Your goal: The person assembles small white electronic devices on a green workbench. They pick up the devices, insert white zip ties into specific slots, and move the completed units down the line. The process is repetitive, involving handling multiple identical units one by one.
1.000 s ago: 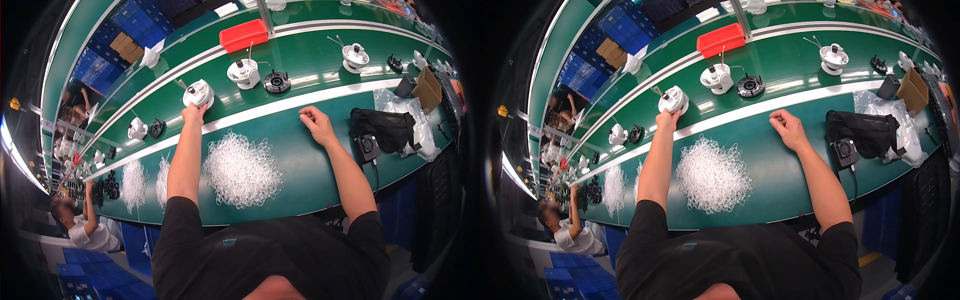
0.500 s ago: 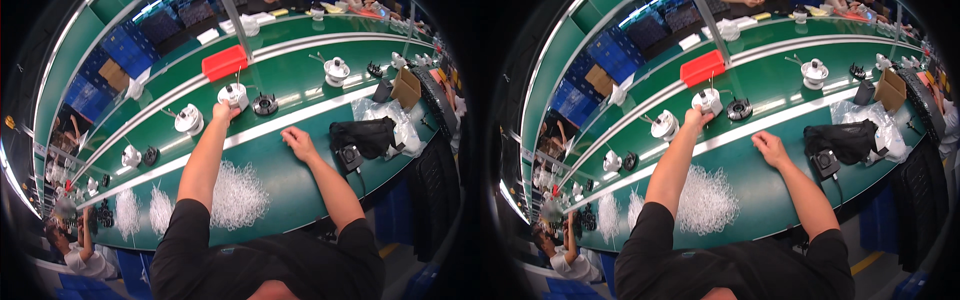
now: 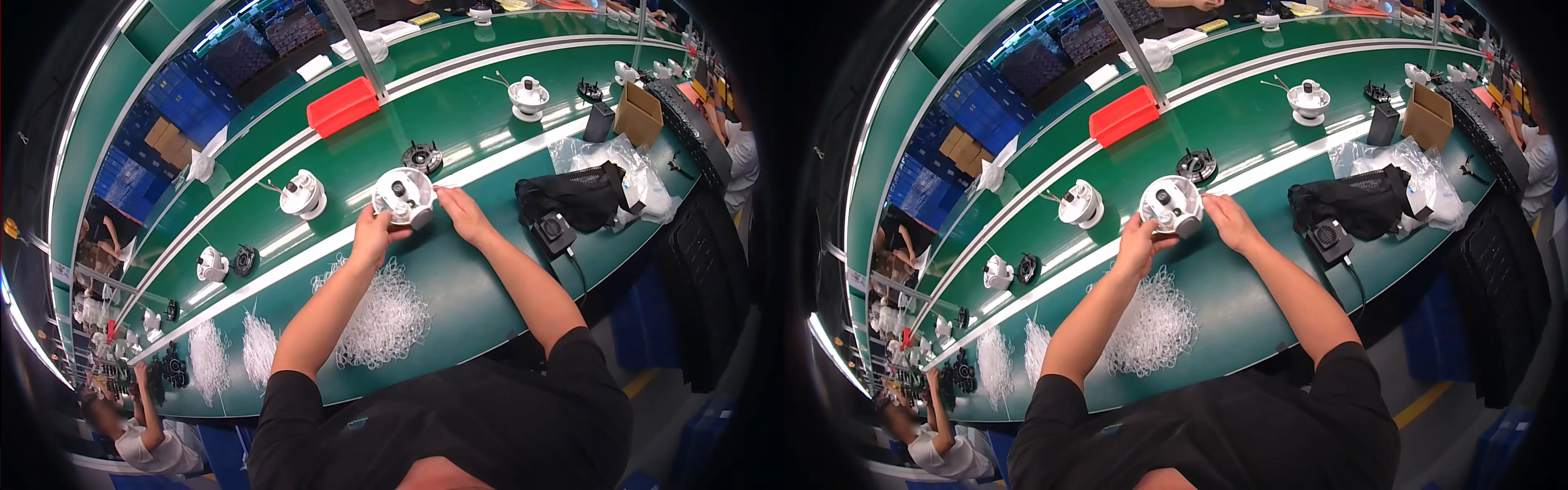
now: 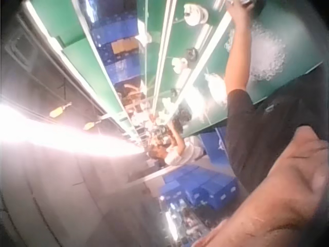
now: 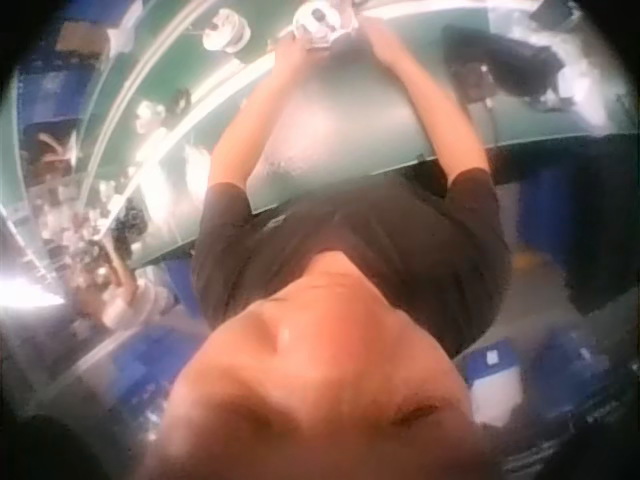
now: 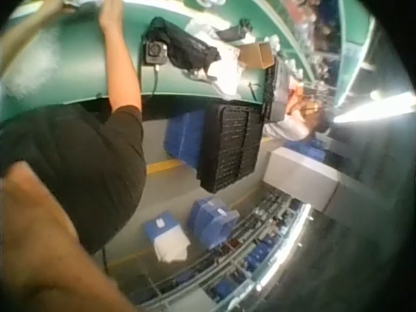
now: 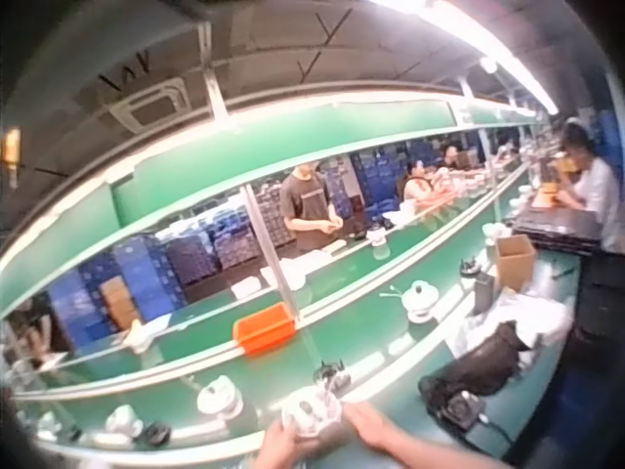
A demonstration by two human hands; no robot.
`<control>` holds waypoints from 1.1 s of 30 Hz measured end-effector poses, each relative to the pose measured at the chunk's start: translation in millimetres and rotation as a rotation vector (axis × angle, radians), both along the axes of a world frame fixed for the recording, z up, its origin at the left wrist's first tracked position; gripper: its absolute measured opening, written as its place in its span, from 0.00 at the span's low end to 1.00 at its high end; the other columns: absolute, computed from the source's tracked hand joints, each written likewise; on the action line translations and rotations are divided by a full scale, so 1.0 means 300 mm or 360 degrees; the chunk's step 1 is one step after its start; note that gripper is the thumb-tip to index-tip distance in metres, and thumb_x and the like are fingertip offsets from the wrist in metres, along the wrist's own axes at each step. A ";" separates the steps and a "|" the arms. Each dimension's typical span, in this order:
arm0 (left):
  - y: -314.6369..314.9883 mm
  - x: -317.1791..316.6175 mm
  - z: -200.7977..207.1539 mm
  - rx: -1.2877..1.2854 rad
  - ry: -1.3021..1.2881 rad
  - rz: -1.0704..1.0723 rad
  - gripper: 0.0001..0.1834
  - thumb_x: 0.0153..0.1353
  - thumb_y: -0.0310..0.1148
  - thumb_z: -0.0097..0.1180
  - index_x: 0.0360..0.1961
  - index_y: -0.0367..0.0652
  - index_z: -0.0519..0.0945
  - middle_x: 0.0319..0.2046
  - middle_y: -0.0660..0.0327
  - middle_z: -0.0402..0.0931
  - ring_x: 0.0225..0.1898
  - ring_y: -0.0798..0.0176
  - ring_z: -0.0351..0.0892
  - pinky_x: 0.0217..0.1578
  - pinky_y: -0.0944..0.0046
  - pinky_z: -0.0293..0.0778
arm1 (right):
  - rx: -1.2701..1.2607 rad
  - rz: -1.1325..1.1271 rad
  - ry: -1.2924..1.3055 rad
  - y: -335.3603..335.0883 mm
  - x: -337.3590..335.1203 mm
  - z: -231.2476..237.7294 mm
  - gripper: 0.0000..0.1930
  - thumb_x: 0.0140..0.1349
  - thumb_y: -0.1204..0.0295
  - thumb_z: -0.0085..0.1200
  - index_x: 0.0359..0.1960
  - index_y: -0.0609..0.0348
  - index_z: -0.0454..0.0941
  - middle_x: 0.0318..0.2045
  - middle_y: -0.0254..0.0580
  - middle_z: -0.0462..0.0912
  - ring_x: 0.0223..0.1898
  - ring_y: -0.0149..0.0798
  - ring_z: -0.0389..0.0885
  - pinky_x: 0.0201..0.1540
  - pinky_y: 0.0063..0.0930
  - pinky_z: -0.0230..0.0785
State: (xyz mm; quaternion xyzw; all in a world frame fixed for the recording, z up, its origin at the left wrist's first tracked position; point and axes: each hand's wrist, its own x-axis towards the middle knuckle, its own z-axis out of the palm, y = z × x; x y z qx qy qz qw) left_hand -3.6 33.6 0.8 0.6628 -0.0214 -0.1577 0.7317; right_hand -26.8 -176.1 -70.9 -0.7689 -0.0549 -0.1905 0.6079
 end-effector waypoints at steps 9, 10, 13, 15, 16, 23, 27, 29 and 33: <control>-0.003 -0.136 -0.007 0.0087 0.0234 -0.0354 0.20 0.69 0.27 0.45 0.59 0.29 0.65 0.44 0.47 0.79 0.37 0.55 0.86 0.34 0.61 0.87 | -0.0350 -0.0112 -0.0031 -0.011 -0.050 0.212 0.13 0.66 0.65 0.56 0.43 0.62 0.84 0.36 0.51 0.81 0.39 0.50 0.82 0.45 0.38 0.73; -0.002 -0.143 -0.008 0.0106 0.0268 -0.0403 0.20 0.69 0.27 0.45 0.59 0.29 0.65 0.43 0.47 0.79 0.36 0.55 0.86 0.34 0.61 0.87 | -0.0290 -0.0074 -0.0005 -0.012 -0.051 0.208 0.13 0.66 0.65 0.57 0.43 0.62 0.84 0.37 0.50 0.82 0.40 0.49 0.82 0.45 0.37 0.73; -0.005 -0.156 -0.021 0.0228 0.0299 -0.0504 0.18 0.71 0.35 0.49 0.56 0.34 0.70 0.44 0.51 0.80 0.34 0.58 0.85 0.34 0.63 0.86 | -0.0163 0.0049 0.0105 -0.012 -0.054 0.181 0.13 0.65 0.67 0.59 0.44 0.64 0.85 0.38 0.42 0.85 0.40 0.32 0.82 0.44 0.27 0.74; 0.017 -0.141 -0.016 0.0333 0.0320 -0.0621 0.21 0.72 0.44 0.50 0.55 0.37 0.71 0.43 0.54 0.81 0.33 0.59 0.85 0.32 0.64 0.84 | 0.0001 0.0163 0.0242 -0.008 -0.074 0.195 0.14 0.66 0.65 0.57 0.45 0.64 0.84 0.33 0.38 0.87 0.37 0.28 0.82 0.43 0.25 0.74; 0.033 -0.123 0.000 0.0467 0.0304 -0.0658 0.23 0.72 0.48 0.50 0.51 0.36 0.74 0.40 0.55 0.81 0.32 0.62 0.84 0.29 0.65 0.83 | 0.0005 0.0175 0.0261 -0.011 -0.077 0.197 0.15 0.67 0.64 0.56 0.45 0.63 0.84 0.32 0.36 0.87 0.36 0.27 0.81 0.42 0.25 0.74; 0.155 -0.065 -0.010 0.1277 -0.0610 -0.0421 0.16 0.63 0.41 0.61 0.36 0.35 0.81 0.28 0.56 0.82 0.27 0.62 0.81 0.29 0.62 0.76 | -0.0115 0.0082 0.0191 -0.032 -0.090 0.210 0.13 0.68 0.66 0.56 0.41 0.65 0.84 0.25 0.36 0.85 0.30 0.24 0.80 0.36 0.22 0.69; 0.135 -0.121 0.015 0.1723 -0.0740 -0.0691 0.11 0.56 0.35 0.66 0.34 0.40 0.82 0.29 0.54 0.83 0.33 0.53 0.83 0.37 0.55 0.76 | -0.0031 0.0103 0.0154 -0.021 -0.092 0.211 0.13 0.68 0.65 0.56 0.41 0.65 0.83 0.28 0.38 0.86 0.30 0.26 0.80 0.35 0.24 0.71; 0.124 -0.129 -0.004 0.1819 -0.0837 -0.0766 0.10 0.53 0.33 0.67 0.34 0.41 0.82 0.31 0.54 0.83 0.36 0.49 0.83 0.39 0.53 0.76 | -0.0009 0.0126 0.0190 -0.018 -0.092 0.213 0.13 0.68 0.66 0.56 0.43 0.64 0.82 0.29 0.39 0.86 0.30 0.27 0.81 0.35 0.24 0.73; 0.118 -0.126 -0.033 0.1981 -0.0964 -0.0856 0.09 0.51 0.32 0.68 0.33 0.42 0.83 0.30 0.54 0.83 0.36 0.48 0.83 0.39 0.53 0.76 | -0.0046 0.0149 0.0217 -0.012 -0.106 0.228 0.12 0.70 0.68 0.53 0.45 0.64 0.82 0.31 0.40 0.86 0.29 0.28 0.80 0.35 0.25 0.73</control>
